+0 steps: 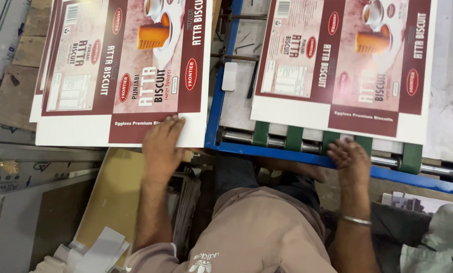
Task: The person repeatedly picks up flat printed cardboard sheets labeled 'ATTRA BISCUIT' from a stack on the left and feeds them one by one into a blue printing machine. The person uses both hands to align and insert the sheets into the machine's rollers.
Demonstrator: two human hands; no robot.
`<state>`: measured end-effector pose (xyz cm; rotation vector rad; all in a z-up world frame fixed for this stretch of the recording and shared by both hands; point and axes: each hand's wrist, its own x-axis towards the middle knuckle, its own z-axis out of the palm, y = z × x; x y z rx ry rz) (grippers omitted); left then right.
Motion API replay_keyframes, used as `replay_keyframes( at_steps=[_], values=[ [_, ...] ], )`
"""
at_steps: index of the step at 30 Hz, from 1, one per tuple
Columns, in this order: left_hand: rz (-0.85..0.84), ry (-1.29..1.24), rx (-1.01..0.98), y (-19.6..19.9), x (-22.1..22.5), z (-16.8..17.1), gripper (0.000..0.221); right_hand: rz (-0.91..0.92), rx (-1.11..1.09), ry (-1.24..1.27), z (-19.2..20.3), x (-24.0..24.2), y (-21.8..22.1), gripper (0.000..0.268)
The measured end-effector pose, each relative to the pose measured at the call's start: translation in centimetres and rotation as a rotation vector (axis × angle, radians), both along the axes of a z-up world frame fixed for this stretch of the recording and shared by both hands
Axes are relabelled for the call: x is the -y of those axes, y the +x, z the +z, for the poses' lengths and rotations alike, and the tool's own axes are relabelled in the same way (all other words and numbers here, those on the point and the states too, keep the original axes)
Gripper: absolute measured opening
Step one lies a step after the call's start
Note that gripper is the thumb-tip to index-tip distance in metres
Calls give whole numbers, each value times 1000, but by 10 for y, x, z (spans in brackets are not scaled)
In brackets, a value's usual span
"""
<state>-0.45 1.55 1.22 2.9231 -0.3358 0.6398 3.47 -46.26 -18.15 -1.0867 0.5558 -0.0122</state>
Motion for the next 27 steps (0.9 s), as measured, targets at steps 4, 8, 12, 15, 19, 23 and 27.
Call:
replay_keyframes(
  at_steps=[4, 8, 12, 15, 19, 23, 27],
  values=[
    [9, -298, 69, 6, -24, 4, 45, 196, 60, 106, 19, -35, -9, 44],
    [-27, -303, 309, 20, 13, 1, 45, 397, 72, 51, 50, -69, -17, 45],
    [-190, 7, -136, 19, 118, -11, 54, 708, 374, 229, 63, -106, -18, 47],
    [-404, -31, -182, 7, 164, -9, 67, 570, 253, 355, 64, -131, -19, 48],
    [-379, -62, -265, -1, 147, 0, 70, 190, 216, 400, 58, -102, -7, 48],
    [-184, 77, -246, -3, 92, 4, 62, -145, 236, 133, 39, -17, 13, 48],
    [-13, 131, -126, 5, 43, 4, 62, -367, 345, -39, -2, 64, 14, 43]
  ],
)
